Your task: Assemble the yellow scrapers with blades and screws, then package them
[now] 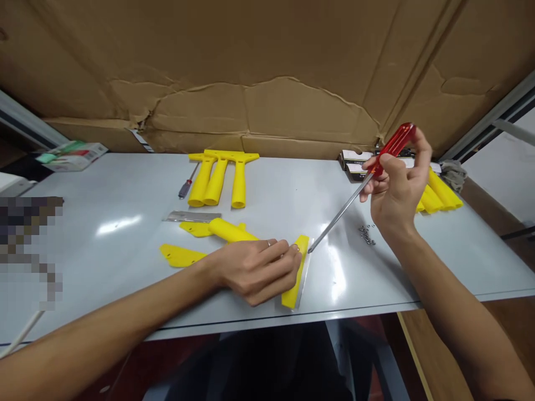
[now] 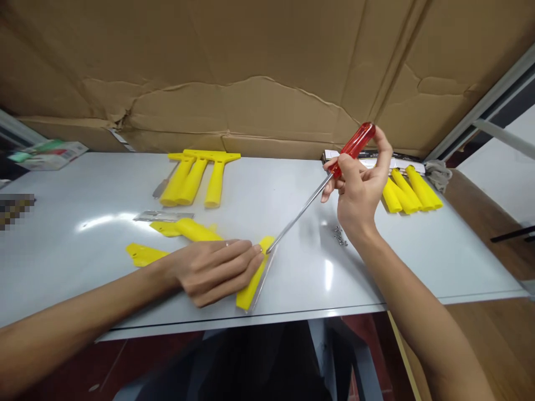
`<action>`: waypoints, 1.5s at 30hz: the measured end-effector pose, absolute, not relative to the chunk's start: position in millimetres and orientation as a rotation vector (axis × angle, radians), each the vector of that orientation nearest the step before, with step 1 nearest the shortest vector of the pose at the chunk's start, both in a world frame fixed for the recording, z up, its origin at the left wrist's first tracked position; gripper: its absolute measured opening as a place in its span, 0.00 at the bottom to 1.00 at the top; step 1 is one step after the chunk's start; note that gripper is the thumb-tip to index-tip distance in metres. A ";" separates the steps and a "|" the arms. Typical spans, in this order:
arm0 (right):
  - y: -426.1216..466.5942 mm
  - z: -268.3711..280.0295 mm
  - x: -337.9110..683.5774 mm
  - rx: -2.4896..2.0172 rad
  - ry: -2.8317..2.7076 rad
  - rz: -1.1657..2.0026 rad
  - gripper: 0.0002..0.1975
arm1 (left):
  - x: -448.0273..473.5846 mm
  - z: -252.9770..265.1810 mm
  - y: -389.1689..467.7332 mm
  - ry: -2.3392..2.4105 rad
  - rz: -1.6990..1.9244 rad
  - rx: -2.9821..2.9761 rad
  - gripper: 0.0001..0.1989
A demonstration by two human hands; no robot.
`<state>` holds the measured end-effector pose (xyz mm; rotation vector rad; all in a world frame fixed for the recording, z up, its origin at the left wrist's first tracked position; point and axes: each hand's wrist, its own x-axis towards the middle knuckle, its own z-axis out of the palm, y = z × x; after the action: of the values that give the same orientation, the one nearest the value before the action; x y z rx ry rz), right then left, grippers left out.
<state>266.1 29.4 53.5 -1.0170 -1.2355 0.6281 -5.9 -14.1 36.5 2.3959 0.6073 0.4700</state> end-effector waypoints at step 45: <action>23.2 113.0 227.7 -0.506 -1.709 0.323 0.34 | -5.2 15.7 -10.3 -0.191 1.158 3.619 0.09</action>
<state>227.7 23.2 113.0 -0.5063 -1.7093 0.3227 -5.2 -10.3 15.7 3.6194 -0.1905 1.1581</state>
